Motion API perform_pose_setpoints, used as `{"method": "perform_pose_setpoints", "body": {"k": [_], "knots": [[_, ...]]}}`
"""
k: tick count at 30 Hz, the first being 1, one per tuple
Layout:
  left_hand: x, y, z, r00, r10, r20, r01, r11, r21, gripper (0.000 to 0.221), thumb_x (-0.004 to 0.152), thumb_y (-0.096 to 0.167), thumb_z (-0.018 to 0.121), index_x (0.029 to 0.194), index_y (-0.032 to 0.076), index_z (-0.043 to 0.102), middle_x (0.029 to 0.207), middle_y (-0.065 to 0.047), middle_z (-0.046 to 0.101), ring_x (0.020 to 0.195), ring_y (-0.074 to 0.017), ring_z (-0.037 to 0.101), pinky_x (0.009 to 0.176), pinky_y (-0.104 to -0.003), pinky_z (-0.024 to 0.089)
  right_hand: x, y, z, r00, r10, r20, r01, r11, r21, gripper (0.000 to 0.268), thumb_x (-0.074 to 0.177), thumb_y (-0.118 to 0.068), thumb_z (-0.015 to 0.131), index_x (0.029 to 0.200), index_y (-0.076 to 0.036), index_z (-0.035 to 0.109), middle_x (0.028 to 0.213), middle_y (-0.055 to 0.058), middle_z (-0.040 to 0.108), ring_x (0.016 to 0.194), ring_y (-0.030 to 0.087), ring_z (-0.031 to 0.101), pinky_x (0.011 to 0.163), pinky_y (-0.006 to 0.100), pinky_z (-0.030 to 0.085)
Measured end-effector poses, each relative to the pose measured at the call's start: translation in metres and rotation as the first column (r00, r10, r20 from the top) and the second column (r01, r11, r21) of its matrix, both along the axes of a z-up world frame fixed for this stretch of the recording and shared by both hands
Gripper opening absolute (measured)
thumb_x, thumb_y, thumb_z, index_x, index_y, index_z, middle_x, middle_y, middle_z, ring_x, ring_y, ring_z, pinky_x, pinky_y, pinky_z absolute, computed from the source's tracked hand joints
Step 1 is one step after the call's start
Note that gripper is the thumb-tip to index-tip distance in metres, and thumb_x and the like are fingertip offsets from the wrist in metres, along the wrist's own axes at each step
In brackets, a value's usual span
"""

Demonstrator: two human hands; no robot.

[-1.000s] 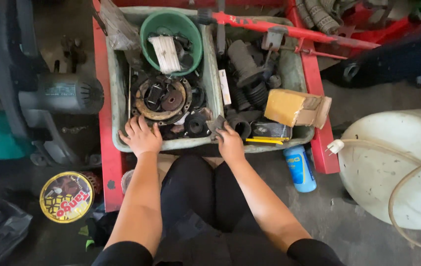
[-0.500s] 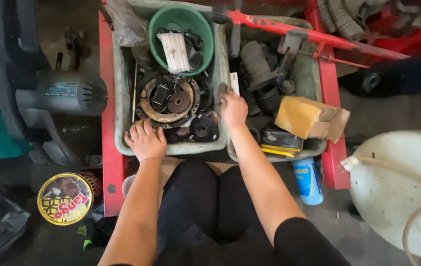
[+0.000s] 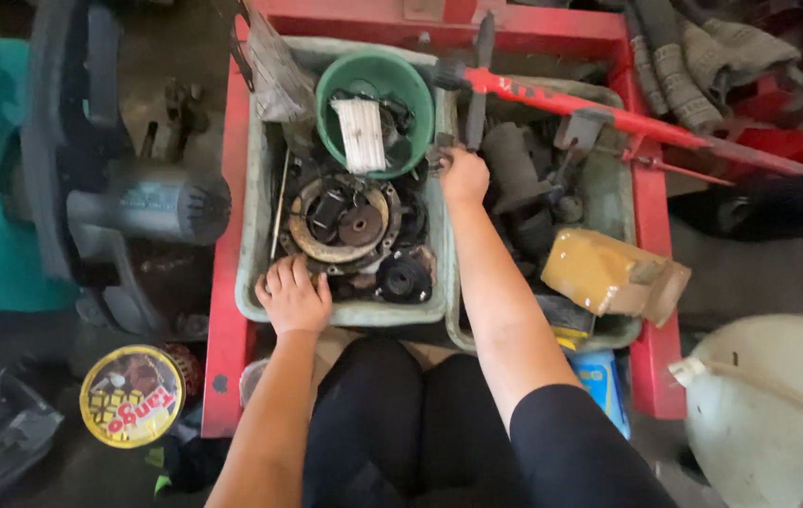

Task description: Cleaning a large air compressor with a rag and then sorting through various mechanical parts in bins.

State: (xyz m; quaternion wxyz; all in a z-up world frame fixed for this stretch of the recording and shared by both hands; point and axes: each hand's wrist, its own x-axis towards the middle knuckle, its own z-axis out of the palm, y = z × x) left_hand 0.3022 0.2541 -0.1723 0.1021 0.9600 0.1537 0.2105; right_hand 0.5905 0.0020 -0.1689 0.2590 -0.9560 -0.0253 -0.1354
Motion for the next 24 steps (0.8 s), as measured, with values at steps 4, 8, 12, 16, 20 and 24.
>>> {"method": "perform_pose_setpoints", "body": {"k": [4,8,12,16,20,24], "knots": [[0.000,0.000,0.003,1.000,0.010,-0.008,-0.009,0.999,0.034,0.052,0.090,0.044,0.064,0.130,0.010,0.061,0.135,-0.008,0.061,0.131,-0.0297,0.051,0.111,-0.056,0.032,-0.036,-0.019,-0.006,0.984,0.128,0.123,-0.137,0.988,0.068,0.018,0.084,-0.016,0.075,0.101,-0.015,0.079,0.104,0.014,0.074,0.096,0.038,0.070,0.085,0.048,0.055],[0.001,0.000,-0.005,0.999,0.037,-0.034,-0.035,0.998,0.050,0.056,0.091,0.047,0.064,0.132,0.009,0.061,0.137,-0.009,0.060,0.132,-0.0305,0.050,0.110,-0.057,0.032,-0.121,-0.029,0.002,0.984,0.152,0.090,-0.155,0.988,0.022,0.016,0.085,-0.011,0.073,0.100,-0.011,0.078,0.105,0.014,0.075,0.096,0.038,0.068,0.086,0.048,0.054],[0.000,0.000,-0.008,0.999,0.026,-0.023,-0.026,1.000,0.007,0.057,0.091,0.046,0.064,0.133,0.009,0.060,0.137,-0.010,0.059,0.132,-0.0315,0.048,0.109,-0.058,0.031,-0.212,-0.047,0.003,0.981,0.169,0.094,-0.174,0.984,0.040,0.017,0.084,-0.008,0.074,0.100,-0.011,0.078,0.112,0.014,0.074,0.099,0.038,0.069,0.089,0.047,0.055],[-0.003,0.001,-0.008,0.999,0.022,-0.034,-0.022,1.000,0.004,0.057,0.094,0.046,0.064,0.136,0.007,0.057,0.139,-0.014,0.058,0.134,-0.0348,0.047,0.110,-0.059,0.030,-0.278,-0.059,-0.006,0.974,0.193,0.115,-0.206,0.971,0.119,0.021,0.080,-0.005,0.076,0.100,-0.012,0.078,0.120,0.013,0.074,0.104,0.035,0.070,0.092,0.043,0.055],[-0.002,0.002,-0.016,1.000,0.018,-0.013,-0.018,1.000,0.025,0.059,0.095,0.045,0.064,0.137,0.006,0.055,0.138,-0.014,0.056,0.134,-0.0351,0.046,0.110,-0.059,0.030,-0.291,-0.057,-0.012,0.975,0.172,0.143,-0.194,0.969,0.156,0.023,0.080,-0.003,0.077,0.101,-0.012,0.078,0.119,0.011,0.074,0.105,0.033,0.071,0.093,0.041,0.055],[-0.001,0.001,-0.016,1.000,0.016,0.008,-0.017,0.999,0.039,0.059,0.094,0.045,0.065,0.137,0.006,0.055,0.139,-0.014,0.057,0.133,-0.0351,0.046,0.109,-0.058,0.030,-0.281,-0.049,-0.014,0.979,0.143,0.147,-0.157,0.983,0.093,0.023,0.079,-0.002,0.075,0.099,-0.013,0.080,0.118,0.010,0.075,0.103,0.033,0.070,0.093,0.041,0.055]]}}
